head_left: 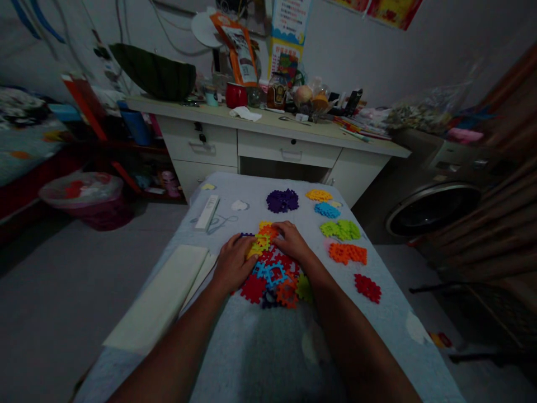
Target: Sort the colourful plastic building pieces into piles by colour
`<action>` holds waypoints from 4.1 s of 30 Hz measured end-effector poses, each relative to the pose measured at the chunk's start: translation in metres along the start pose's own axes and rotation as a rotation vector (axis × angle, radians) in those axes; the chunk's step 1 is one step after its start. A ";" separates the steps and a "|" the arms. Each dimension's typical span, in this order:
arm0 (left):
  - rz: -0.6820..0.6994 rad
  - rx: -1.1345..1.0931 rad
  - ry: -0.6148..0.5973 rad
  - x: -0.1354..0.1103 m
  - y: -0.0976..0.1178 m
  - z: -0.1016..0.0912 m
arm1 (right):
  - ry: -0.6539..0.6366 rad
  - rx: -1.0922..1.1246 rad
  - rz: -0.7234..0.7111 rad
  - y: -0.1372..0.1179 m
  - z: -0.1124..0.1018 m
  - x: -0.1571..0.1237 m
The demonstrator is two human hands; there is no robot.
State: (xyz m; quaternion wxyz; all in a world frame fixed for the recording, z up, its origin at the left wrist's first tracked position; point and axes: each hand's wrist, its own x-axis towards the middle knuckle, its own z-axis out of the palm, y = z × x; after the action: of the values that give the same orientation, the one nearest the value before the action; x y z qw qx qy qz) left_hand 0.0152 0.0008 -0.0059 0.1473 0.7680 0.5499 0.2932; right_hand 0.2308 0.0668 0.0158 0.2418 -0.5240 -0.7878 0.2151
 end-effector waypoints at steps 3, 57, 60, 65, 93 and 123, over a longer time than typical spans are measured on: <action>-0.009 0.002 0.002 0.000 0.001 -0.001 | 0.001 0.069 -0.006 0.005 -0.002 -0.004; 0.015 0.041 -0.008 0.001 -0.001 0.000 | 0.164 -0.230 0.206 0.028 -0.027 -0.046; 0.013 0.048 -0.011 0.001 -0.002 0.001 | 0.155 -0.180 0.192 0.032 -0.044 -0.057; 0.002 0.051 -0.035 0.001 -0.001 0.001 | 0.187 -0.161 0.233 0.047 -0.085 -0.086; 0.013 0.051 -0.013 0.003 -0.004 0.001 | 0.226 -0.391 0.304 0.052 -0.109 -0.119; 0.026 -0.040 0.045 0.004 0.002 -0.002 | 0.006 -0.219 0.064 -0.004 -0.018 0.018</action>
State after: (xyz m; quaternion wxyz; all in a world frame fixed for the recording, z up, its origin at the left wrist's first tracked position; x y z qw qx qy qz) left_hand 0.0160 0.0034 -0.0025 0.1465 0.7654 0.5369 0.3231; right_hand 0.2327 0.0838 0.0350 0.1783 -0.5728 -0.7888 0.1339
